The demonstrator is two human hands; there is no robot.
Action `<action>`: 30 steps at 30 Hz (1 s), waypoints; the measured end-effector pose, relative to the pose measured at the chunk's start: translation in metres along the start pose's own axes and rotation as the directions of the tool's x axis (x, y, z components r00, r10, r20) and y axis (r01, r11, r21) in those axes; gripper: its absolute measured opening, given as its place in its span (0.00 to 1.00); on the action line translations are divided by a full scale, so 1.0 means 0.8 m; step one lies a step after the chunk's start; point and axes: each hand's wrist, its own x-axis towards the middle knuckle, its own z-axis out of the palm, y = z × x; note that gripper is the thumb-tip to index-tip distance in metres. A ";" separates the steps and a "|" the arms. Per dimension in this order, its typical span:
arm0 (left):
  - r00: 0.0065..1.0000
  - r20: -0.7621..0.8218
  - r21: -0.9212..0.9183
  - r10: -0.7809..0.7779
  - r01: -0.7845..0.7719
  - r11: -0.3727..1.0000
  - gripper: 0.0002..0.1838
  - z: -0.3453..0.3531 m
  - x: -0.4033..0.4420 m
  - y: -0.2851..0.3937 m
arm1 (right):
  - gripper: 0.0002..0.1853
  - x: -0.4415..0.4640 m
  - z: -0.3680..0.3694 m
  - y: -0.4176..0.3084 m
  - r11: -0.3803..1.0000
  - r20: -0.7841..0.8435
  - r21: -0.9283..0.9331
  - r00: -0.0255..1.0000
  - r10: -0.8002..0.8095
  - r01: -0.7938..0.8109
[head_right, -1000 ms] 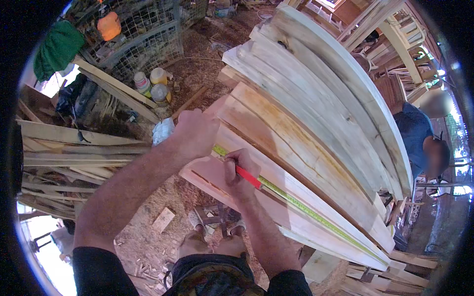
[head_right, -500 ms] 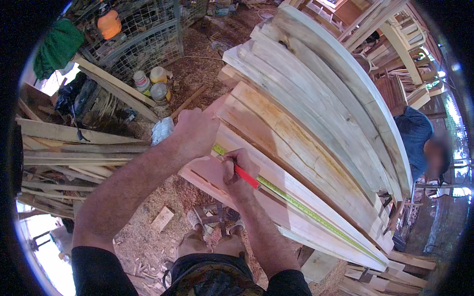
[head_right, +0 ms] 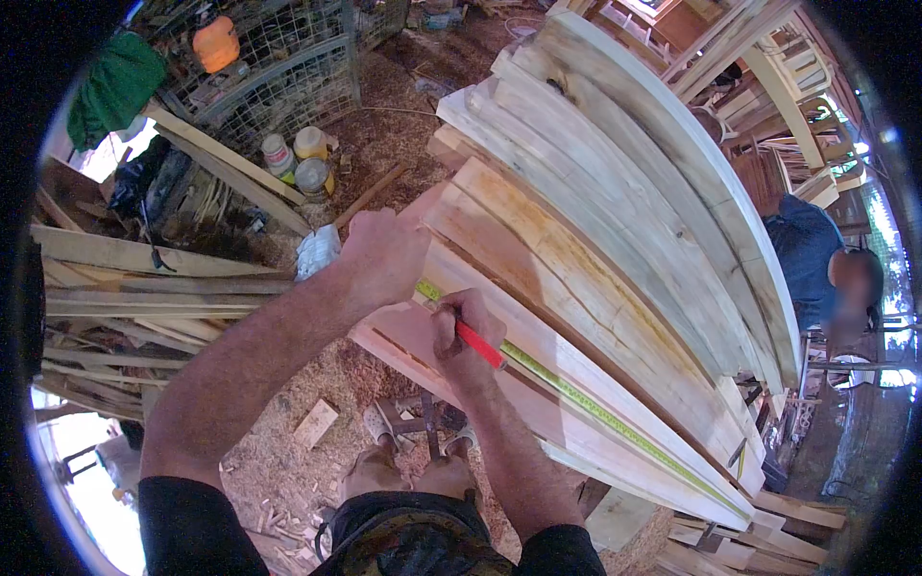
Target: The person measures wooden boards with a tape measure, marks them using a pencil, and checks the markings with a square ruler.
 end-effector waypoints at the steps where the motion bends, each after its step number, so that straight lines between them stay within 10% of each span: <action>1: 1.000 -0.008 -0.001 -0.007 0.007 1.000 0.12 -0.001 -0.001 0.001 | 0.03 0.000 0.000 0.001 1.000 0.003 -0.011 1.000 -0.015 0.015; 24: 1.000 0.008 0.014 -0.003 0.003 1.000 0.12 0.001 0.000 0.001 | 0.03 -0.002 0.004 0.007 0.996 -0.023 0.019 0.996 -0.083 0.083; 30: 1.000 0.016 -0.006 -0.017 0.017 1.000 0.13 0.000 0.001 0.001 | 0.05 0.006 -0.002 0.032 0.855 0.024 0.442 0.956 0.291 -0.272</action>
